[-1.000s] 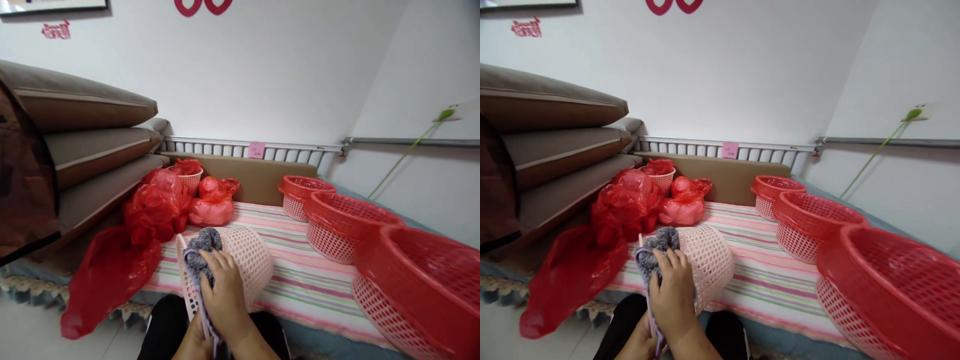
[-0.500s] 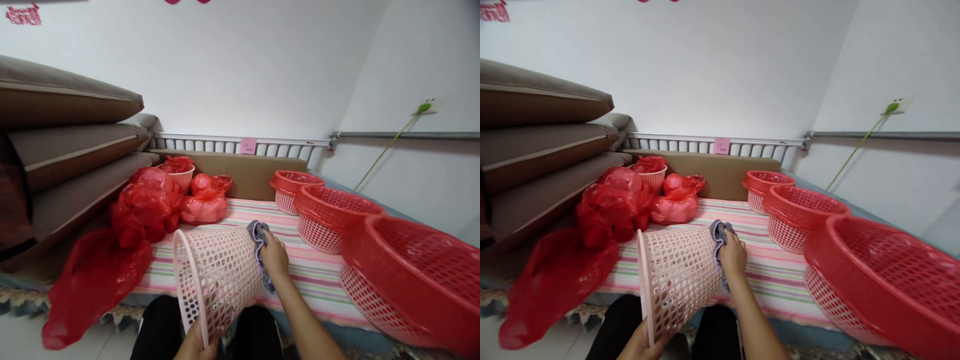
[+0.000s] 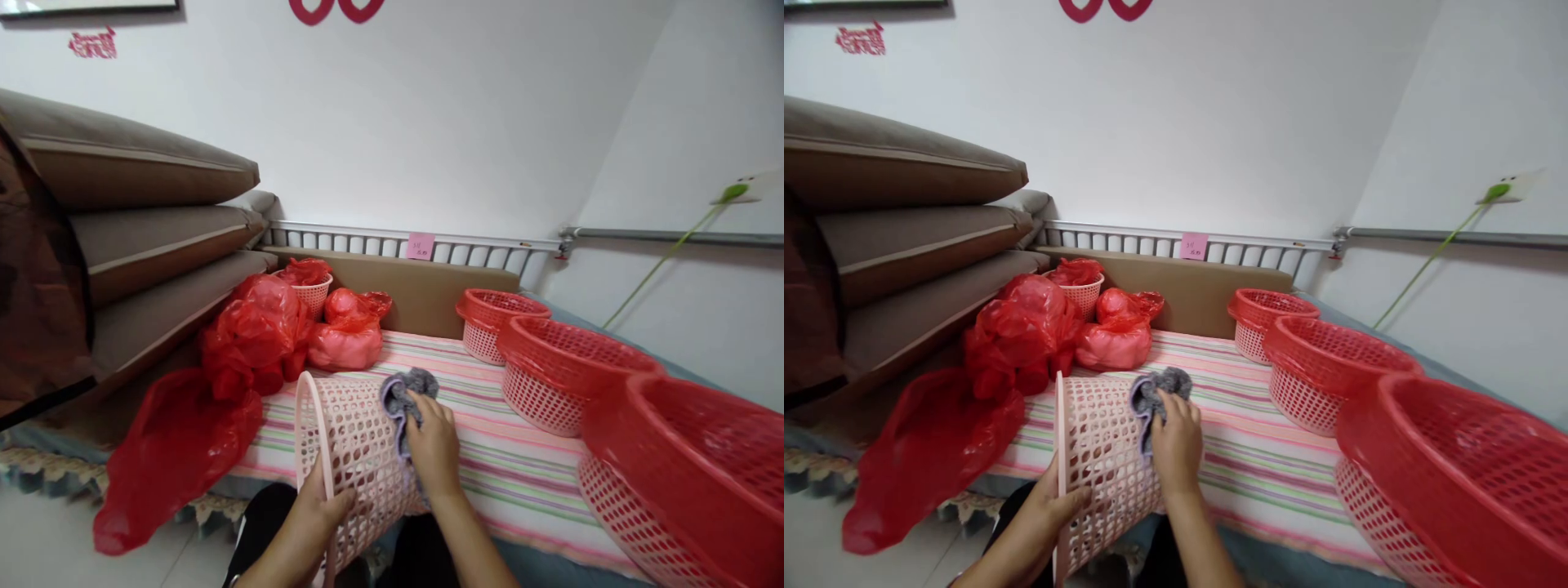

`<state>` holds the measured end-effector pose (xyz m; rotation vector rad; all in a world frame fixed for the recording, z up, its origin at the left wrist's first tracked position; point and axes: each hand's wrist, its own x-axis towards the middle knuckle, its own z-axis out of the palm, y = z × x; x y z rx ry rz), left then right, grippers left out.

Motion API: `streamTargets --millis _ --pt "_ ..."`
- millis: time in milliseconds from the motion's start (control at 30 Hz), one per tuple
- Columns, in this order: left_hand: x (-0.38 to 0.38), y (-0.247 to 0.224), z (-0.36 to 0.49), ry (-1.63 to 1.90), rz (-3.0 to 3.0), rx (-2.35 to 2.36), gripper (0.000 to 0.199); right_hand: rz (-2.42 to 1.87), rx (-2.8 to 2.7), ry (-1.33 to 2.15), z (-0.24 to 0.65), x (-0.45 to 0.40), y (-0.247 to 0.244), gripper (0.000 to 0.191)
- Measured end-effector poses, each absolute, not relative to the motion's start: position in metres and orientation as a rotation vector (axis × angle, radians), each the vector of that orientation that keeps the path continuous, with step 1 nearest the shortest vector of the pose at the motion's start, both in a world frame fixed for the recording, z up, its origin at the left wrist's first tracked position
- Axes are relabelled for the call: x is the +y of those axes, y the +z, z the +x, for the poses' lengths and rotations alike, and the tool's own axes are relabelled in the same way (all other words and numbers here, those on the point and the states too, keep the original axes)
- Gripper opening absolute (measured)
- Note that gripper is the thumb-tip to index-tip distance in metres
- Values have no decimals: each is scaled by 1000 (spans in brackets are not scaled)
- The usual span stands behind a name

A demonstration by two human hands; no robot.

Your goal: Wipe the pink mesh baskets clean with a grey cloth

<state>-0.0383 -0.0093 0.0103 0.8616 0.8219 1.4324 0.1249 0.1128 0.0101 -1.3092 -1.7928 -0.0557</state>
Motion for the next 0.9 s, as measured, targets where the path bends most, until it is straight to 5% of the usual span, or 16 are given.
streamTargets --millis 333,900 --pt "-10 -9 -38 1555 846 1037 63 -977 -1941 192 36 31 39 58" --pt "-14 -5 -43 1268 1030 920 69 -1559 -1698 -103 157 114 8 43"
